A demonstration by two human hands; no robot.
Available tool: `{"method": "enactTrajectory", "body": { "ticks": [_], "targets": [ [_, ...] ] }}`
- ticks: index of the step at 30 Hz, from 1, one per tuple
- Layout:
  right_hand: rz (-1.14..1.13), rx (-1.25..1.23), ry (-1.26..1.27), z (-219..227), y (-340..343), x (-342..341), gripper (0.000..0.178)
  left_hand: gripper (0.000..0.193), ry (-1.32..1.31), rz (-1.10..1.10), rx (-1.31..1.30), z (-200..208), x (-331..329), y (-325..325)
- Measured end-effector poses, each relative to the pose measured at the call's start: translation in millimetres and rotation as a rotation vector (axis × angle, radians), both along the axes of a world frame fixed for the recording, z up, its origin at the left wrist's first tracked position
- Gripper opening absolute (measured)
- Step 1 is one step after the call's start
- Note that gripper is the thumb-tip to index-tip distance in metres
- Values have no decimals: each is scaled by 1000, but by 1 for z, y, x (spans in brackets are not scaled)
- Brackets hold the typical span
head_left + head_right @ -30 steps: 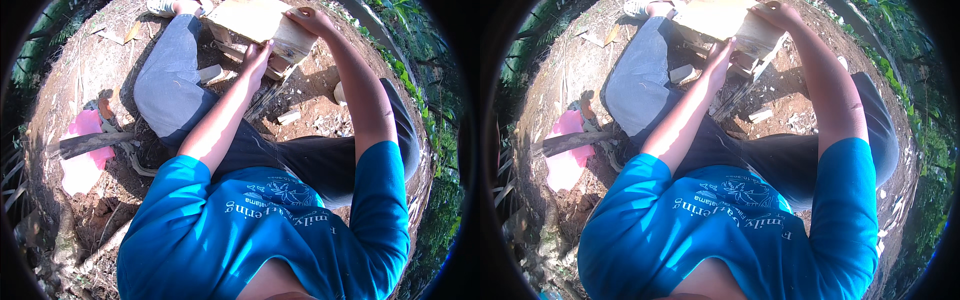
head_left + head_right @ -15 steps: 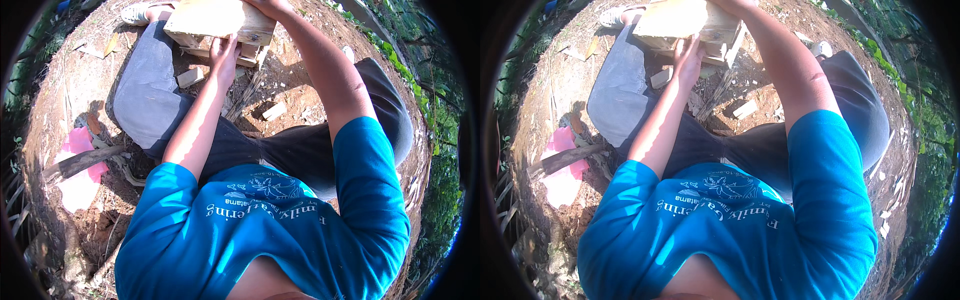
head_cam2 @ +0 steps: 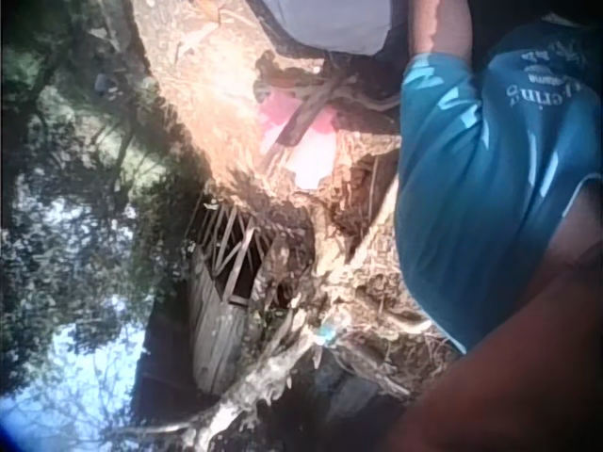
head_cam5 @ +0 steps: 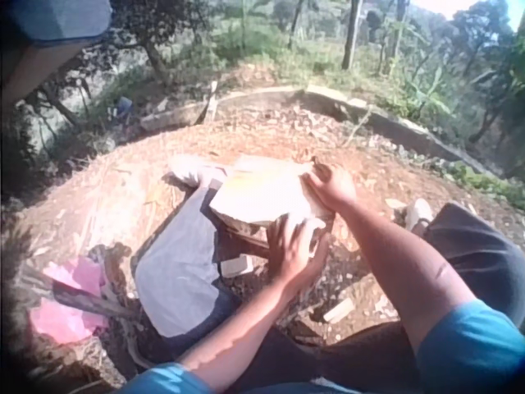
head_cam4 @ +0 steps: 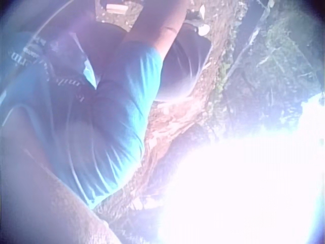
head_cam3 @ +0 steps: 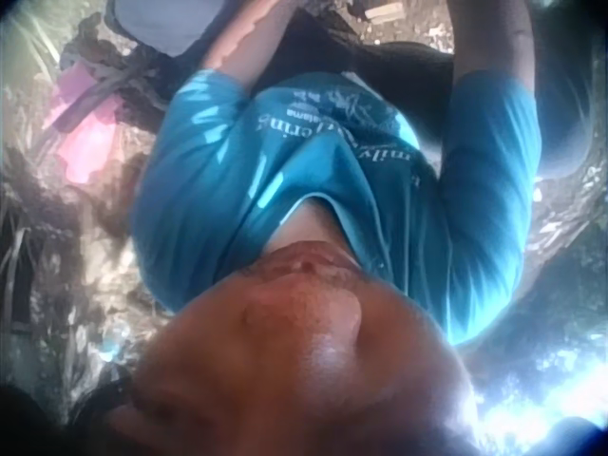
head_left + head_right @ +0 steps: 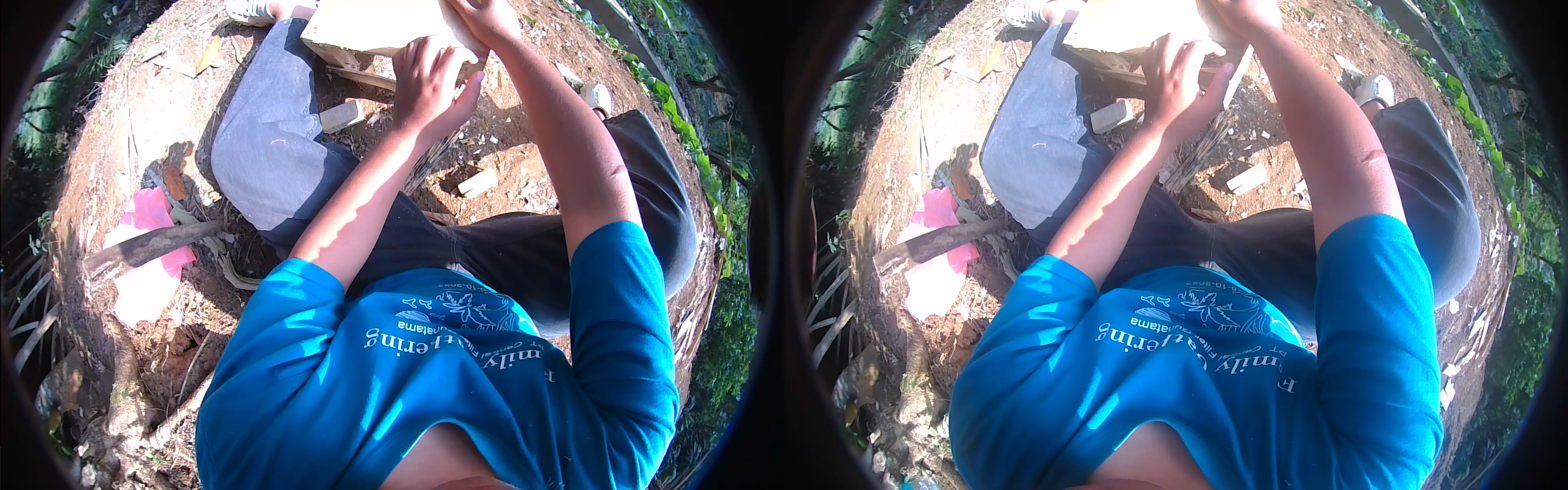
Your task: The person saws a wooden structure using a handsaw and then uses a hammer and a small tool to work on a wooden joint.
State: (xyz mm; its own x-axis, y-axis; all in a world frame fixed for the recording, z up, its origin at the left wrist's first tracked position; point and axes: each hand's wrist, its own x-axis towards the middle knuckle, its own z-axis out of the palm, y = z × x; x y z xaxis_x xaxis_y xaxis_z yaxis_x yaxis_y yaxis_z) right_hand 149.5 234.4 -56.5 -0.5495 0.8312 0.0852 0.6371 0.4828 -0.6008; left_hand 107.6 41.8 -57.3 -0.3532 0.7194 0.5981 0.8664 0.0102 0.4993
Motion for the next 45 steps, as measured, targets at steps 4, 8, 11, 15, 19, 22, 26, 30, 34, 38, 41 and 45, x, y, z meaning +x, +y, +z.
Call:
{"method": "enactTrajectory", "body": {
  "ticks": [4,8,11,15,19,22,26,30,34,38,41,45],
  "targets": [
    [-50,-114,-56,7,14,1,66,57,129,90,-81,38,-42,25],
    [-48,-139,-38,7,10,-7,62,55,139,-64,-138,26,-122,39],
    [-66,-134,-13,9,5,-10,57,54,209,56,-315,2,-133,43],
    [-91,-99,75,6,5,-3,57,56,115,12,-507,13,-122,40],
    [-143,-19,180,-10,-3,14,58,58,265,98,-385,21,-96,31],
    [-137,-88,186,-8,-6,12,57,58,213,98,-394,20,-99,25],
    [-74,-173,258,-11,1,7,67,51,340,266,-215,-5,-100,1],
    [50,-307,448,-52,42,55,66,35,135,-188,-161,-13,-34,-32],
    [-52,-282,336,-51,20,51,61,64,187,17,-663,-34,-21,-35],
    [-93,-482,585,-70,8,59,71,36,260,-147,-1006,-57,-53,-14],
    [-305,-681,396,-104,-1,93,67,28,126,-267,-973,-46,-53,9],
    [-232,-781,380,-100,-29,95,67,28,18,-329,-755,-23,-60,11]
  ]
}}
